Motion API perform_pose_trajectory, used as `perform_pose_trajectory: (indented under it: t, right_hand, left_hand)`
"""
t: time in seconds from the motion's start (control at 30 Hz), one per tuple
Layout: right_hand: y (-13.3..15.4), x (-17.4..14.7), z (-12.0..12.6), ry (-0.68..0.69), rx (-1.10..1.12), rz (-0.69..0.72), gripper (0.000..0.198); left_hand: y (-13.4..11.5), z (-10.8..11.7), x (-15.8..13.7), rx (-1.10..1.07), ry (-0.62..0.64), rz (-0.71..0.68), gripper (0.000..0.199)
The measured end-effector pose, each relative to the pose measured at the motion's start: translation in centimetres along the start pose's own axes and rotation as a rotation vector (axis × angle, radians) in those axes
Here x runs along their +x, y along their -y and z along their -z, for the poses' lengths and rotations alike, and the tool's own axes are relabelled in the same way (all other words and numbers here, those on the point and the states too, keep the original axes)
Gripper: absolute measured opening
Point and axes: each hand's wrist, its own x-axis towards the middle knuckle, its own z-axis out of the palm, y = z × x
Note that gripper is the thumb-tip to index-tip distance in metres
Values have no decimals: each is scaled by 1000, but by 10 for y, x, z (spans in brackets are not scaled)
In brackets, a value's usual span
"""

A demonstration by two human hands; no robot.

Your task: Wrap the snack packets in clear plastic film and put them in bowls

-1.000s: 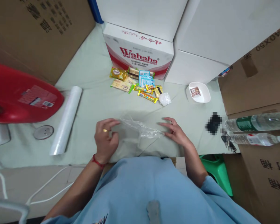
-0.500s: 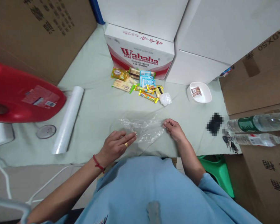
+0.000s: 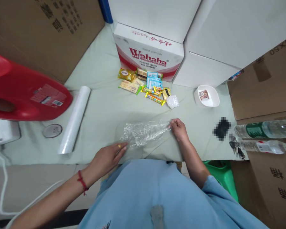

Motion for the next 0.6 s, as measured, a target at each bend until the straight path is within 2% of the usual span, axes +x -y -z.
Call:
perform_pose_trajectory:
  t: [0.07, 0.13, 0.2, 0.3, 0.37, 0.43, 0.5, 0.6]
  right_hand:
    - [4, 0, -4, -12, -41, 32, 30]
    - [9, 0, -9, -5, -62, 56, 27]
    - [14, -1, -12, 7, -80, 109, 26]
    - [20, -1, -17, 20, -68, 202, 27]
    - [22, -1, -19, 18, -7, 189, 29]
    - [22, -2, -21, 23, 85, 99, 35]
    - [21, -2, -23, 29, 158, 1, 40]
    - [17, -1, -24, 23, 214, -76, 45]
  left_hand:
    - [-11, 8, 8, 102, 23, 41, 45]
    - [-23, 12, 18, 218, -27, 2, 38]
    - [-32, 11, 30, 265, -142, -100, 35]
    - [-37, -1, 51, 217, -281, -308, 28]
    - [-32, -14, 66, 135, -334, -366, 35]
    - [-25, -28, 80, 4, -381, -327, 45]
    - [-19, -37, 91, -135, -433, -231, 54]
    - [-18, -36, 102, -272, -487, -122, 58]
